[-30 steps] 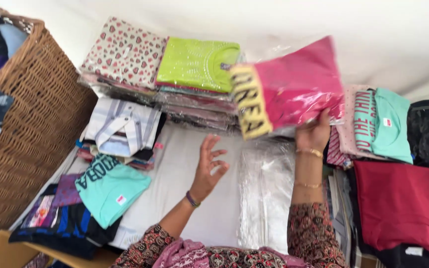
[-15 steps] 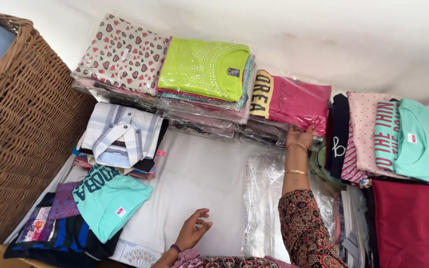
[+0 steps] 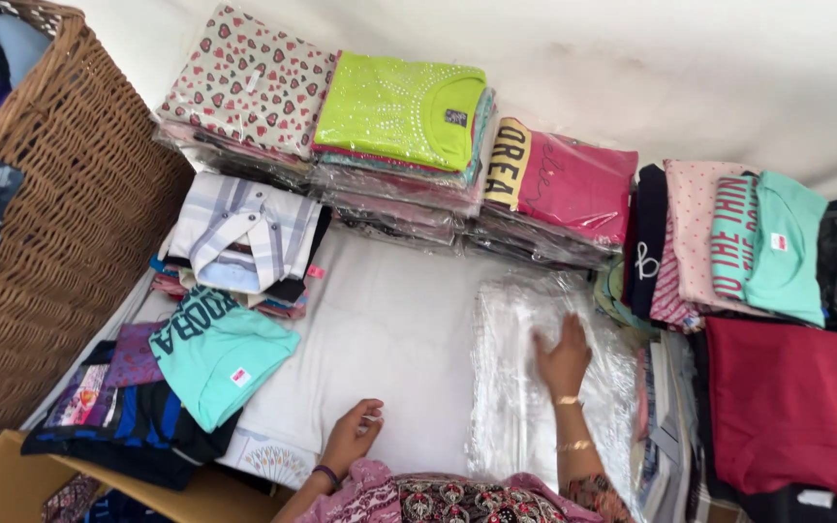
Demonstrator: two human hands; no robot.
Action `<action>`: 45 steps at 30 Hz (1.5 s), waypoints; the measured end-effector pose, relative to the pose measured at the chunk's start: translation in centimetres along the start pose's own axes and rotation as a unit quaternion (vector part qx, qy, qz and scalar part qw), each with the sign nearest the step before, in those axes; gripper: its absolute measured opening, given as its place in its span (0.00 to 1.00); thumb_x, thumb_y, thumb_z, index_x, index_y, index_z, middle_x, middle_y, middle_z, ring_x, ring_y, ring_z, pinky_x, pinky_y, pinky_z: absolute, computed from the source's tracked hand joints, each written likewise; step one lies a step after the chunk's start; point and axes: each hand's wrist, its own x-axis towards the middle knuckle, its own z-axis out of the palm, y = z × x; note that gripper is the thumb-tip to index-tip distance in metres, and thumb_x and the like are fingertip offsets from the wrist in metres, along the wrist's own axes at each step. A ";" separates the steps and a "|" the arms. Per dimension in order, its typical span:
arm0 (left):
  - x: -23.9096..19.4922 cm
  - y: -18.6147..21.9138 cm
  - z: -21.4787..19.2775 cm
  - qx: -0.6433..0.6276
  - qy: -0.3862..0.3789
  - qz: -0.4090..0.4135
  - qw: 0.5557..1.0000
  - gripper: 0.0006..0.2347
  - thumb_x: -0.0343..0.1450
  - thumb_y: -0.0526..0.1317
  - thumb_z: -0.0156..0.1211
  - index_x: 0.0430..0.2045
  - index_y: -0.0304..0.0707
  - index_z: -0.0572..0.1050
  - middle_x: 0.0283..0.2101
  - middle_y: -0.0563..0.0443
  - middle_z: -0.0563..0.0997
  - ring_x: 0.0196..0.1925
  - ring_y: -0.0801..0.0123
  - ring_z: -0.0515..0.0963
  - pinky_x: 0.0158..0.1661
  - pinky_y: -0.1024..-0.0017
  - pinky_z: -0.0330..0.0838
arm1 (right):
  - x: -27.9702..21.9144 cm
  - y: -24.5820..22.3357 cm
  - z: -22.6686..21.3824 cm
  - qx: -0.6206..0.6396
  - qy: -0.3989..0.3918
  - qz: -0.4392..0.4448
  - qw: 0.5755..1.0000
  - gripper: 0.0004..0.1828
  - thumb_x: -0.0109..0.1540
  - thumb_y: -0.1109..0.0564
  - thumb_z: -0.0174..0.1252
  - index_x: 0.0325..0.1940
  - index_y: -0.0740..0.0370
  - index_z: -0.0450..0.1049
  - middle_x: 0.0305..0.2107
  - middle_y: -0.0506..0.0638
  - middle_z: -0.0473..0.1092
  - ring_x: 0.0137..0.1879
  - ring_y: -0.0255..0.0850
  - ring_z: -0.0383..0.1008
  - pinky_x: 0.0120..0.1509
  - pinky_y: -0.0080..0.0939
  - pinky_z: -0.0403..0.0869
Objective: The person folds various shirts and places them into clear plastic bags on a table. They handle items one at a time, including a pink shirt, a lime green shirt, a red floral shirt, and a striped polo, folding each before bagging it.
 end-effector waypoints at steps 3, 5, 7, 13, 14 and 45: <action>-2.1 0.6 -0.1 -0.007 0.014 0.015 1.000 0.14 0.72 0.39 0.60 0.52 0.45 0.75 0.45 0.50 0.83 0.44 0.66 0.84 0.42 0.71 0.81 | -6.4 4.0 1.4 -0.119 -0.023 -0.017 0.992 0.33 0.56 0.42 0.60 0.62 0.62 0.73 0.64 0.56 0.68 0.70 0.53 0.65 0.71 0.64 0.59; -3.5 1.2 0.1 -0.011 0.015 0.024 1.000 0.14 0.71 0.38 0.60 0.52 0.44 0.75 0.45 0.50 0.84 0.44 0.66 0.84 0.42 0.71 0.81 | -7.3 5.5 0.6 -0.076 -0.015 -0.006 0.997 0.25 0.60 0.45 0.56 0.57 0.59 0.77 0.60 0.54 0.71 0.67 0.51 0.68 0.72 0.60 0.60; -4.7 2.1 0.4 -0.014 0.021 0.035 0.999 0.14 0.71 0.38 0.59 0.52 0.44 0.75 0.46 0.49 0.84 0.45 0.66 0.84 0.41 0.71 0.80 | -7.0 5.2 -1.3 -0.030 -0.006 0.003 1.000 0.19 0.64 0.48 0.53 0.53 0.57 0.80 0.56 0.52 0.75 0.65 0.49 0.72 0.72 0.57 0.61; -6.0 5.0 2.5 -0.076 0.026 0.058 0.995 0.16 0.73 0.46 0.59 0.53 0.42 0.75 0.48 0.48 0.84 0.49 0.67 0.83 0.45 0.69 0.78 | -5.3 -3.7 -10.8 0.331 0.042 0.079 0.939 0.19 0.74 0.49 0.48 0.57 0.61 0.79 0.36 0.58 0.78 0.41 0.56 0.71 0.52 0.55 0.71; -5.8 5.6 2.8 -0.117 -0.003 0.065 0.991 0.20 0.73 0.51 0.56 0.56 0.42 0.73 0.52 0.47 0.83 0.52 0.66 0.82 0.48 0.68 0.77 | -5.5 -5.8 -12.4 0.328 -0.001 0.116 0.938 0.19 0.73 0.48 0.47 0.58 0.57 0.80 0.37 0.55 0.79 0.34 0.58 0.64 0.49 0.55 0.73; 7.2 9.9 -15.8 -0.165 -0.188 0.093 0.964 0.17 0.67 0.33 0.60 0.51 0.48 0.73 0.41 0.49 0.83 0.43 0.68 0.83 0.50 0.64 0.76 | 0.2 -9.8 -0.5 0.404 -0.375 -0.112 0.827 0.07 0.59 0.56 0.67 0.39 0.59 0.82 0.36 0.43 0.81 0.42 0.30 0.81 0.49 0.35 0.81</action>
